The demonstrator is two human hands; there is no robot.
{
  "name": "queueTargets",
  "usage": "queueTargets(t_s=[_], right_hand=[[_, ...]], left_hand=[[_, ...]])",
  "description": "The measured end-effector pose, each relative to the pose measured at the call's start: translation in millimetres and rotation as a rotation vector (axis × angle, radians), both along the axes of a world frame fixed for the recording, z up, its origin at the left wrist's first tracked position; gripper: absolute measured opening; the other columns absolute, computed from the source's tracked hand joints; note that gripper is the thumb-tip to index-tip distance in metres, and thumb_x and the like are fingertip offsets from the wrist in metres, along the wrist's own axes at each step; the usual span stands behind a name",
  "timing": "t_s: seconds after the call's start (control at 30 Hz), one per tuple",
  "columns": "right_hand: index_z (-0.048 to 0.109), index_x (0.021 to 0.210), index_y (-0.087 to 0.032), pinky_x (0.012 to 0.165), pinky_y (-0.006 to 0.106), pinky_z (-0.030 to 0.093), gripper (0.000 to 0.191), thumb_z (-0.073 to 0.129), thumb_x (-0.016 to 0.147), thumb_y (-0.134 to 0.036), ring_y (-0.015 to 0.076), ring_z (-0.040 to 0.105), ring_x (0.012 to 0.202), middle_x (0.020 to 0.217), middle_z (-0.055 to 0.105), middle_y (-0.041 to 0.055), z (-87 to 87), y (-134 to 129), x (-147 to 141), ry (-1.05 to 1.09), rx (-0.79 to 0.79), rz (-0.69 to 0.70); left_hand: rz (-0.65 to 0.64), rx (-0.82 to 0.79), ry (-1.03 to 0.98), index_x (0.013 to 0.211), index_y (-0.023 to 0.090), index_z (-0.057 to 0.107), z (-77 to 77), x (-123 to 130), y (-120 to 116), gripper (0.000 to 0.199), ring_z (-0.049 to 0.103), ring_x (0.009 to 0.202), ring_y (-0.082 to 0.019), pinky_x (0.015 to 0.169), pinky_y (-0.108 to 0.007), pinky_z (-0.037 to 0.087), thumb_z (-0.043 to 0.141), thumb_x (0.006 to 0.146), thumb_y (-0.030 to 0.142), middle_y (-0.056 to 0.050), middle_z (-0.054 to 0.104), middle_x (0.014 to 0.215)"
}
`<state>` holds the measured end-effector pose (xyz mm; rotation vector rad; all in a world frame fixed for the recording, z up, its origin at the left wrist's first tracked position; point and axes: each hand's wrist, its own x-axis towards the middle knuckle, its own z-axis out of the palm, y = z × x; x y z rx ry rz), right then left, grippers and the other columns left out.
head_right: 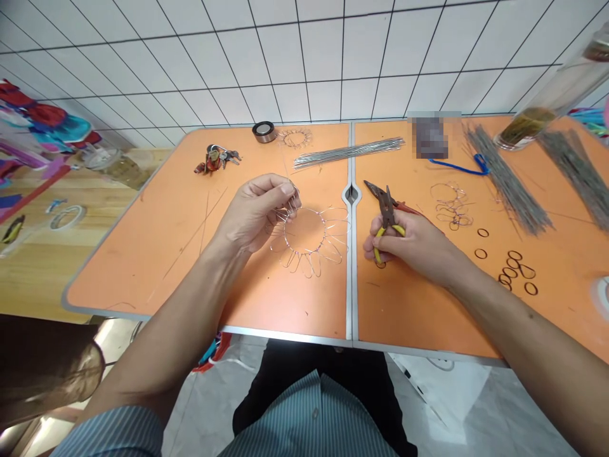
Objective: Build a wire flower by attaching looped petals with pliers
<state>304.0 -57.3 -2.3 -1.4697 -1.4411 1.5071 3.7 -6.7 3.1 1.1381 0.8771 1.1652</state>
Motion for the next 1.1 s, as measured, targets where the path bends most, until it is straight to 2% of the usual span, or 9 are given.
queueTargets(t_s=[0.13,0.2,0.27,0.4,0.47,0.53,0.63,0.77,1.1], right_hand=[[0.065,0.115,-0.027,0.074,0.040,0.060,0.035,0.085,0.086,-0.032,0.0253,0.075,0.085,0.095,0.081,0.0070,4.6,-0.6,0.7,0.090,-0.147,-0.005],[0.065,0.119,-0.027,0.073,0.039,0.061,0.040,0.086,0.086,-0.034,0.0268,0.076,0.088,0.094,0.081,0.0071,6.2,-1.5,2.2,0.130,-0.277,0.014],[0.066,0.119,-0.026,0.072,0.040,0.061,0.042,0.089,0.086,-0.039,0.0276,0.077,0.087,0.090,0.079,0.0066,9.4,-2.2,2.4,0.129,-0.295,0.024],[0.071,0.110,-0.027,0.075,0.041,0.056,0.037,0.088,0.091,-0.053,0.0245,0.073,0.078,0.085,0.076,0.0040,26.1,0.7,-8.6,-0.045,0.044,-0.011],[0.075,0.106,-0.026,0.078,0.041,0.054,0.034,0.090,0.091,-0.054,0.0230,0.071,0.082,0.091,0.077,0.0043,38.0,4.7,-21.9,-0.206,0.224,-0.040],[0.079,0.103,-0.026,0.077,0.039,0.051,0.031,0.091,0.089,-0.051,0.0230,0.069,0.087,0.099,0.076,0.0049,48.5,9.6,-38.1,-0.301,0.330,-0.021],[0.080,0.101,-0.026,0.072,0.037,0.049,0.024,0.094,0.085,-0.039,0.0204,0.064,0.082,0.092,0.071,0.0031,56.1,15.7,-59.6,-0.263,0.353,0.025],[0.078,0.100,-0.024,0.073,0.037,0.050,0.019,0.090,0.084,-0.025,0.0191,0.062,0.078,0.086,0.069,0.0018,54.3,18.6,-72.9,-0.244,0.363,0.024],[0.077,0.099,-0.026,0.067,0.037,0.049,0.019,0.086,0.083,-0.020,0.0189,0.062,0.074,0.082,0.069,0.0013,57.6,18.3,-75.8,-0.290,0.385,0.007]], left_hand=[[0.018,0.004,0.019,0.081,0.021,0.078,-1.2,-0.6,0.9,0.025,0.065,0.062,-0.009,0.056,-0.020,0.048,0.094,0.084,0.040,-0.001,0.078,0.080],[0.028,0.005,0.039,0.081,0.021,0.078,-1.7,-1.1,1.2,0.027,0.066,0.064,-0.010,0.055,-0.021,0.048,0.094,0.084,0.043,-0.002,0.079,0.081],[0.030,0.008,0.058,0.082,0.022,0.078,-1.6,-0.9,0.9,0.027,0.067,0.064,-0.011,0.055,-0.022,0.048,0.093,0.084,0.044,-0.002,0.080,0.083],[0.016,0.028,0.079,0.083,0.022,0.077,0.4,2.4,-2.3,0.027,0.066,0.065,-0.011,0.057,-0.023,0.049,0.091,0.086,0.045,-0.003,0.080,0.083],[0.012,0.032,0.087,0.082,0.022,0.077,1.1,5.3,-4.7,0.028,0.065,0.064,-0.011,0.058,-0.024,0.049,0.091,0.086,0.045,-0.002,0.079,0.082],[0.010,0.029,0.083,0.080,0.022,0.076,0.4,8.3,-6.9,0.028,0.064,0.064,-0.011,0.059,-0.024,0.048,0.092,0.085,0.045,-0.002,0.078,0.080],[0.008,0.035,0.060,0.082,0.021,0.077,-3.1,11.7,-8.8,0.026,0.064,0.065,-0.011,0.060,-0.023,0.048,0.091,0.086,0.043,-0.002,0.078,0.080],[0.032,0.040,0.052,0.084,0.021,0.079,-4.3,13.6,-9.3,0.021,0.065,0.066,-0.011,0.062,-0.024,0.050,0.089,0.087,0.040,-0.003,0.080,0.083],[0.042,0.053,0.117,0.076,0.020,0.076,11.9,19.5,-6.6,0.027,0.061,0.064,-0.012,0.061,-0.026,0.050,0.094,0.078,0.041,-0.002,0.075,0.074]])
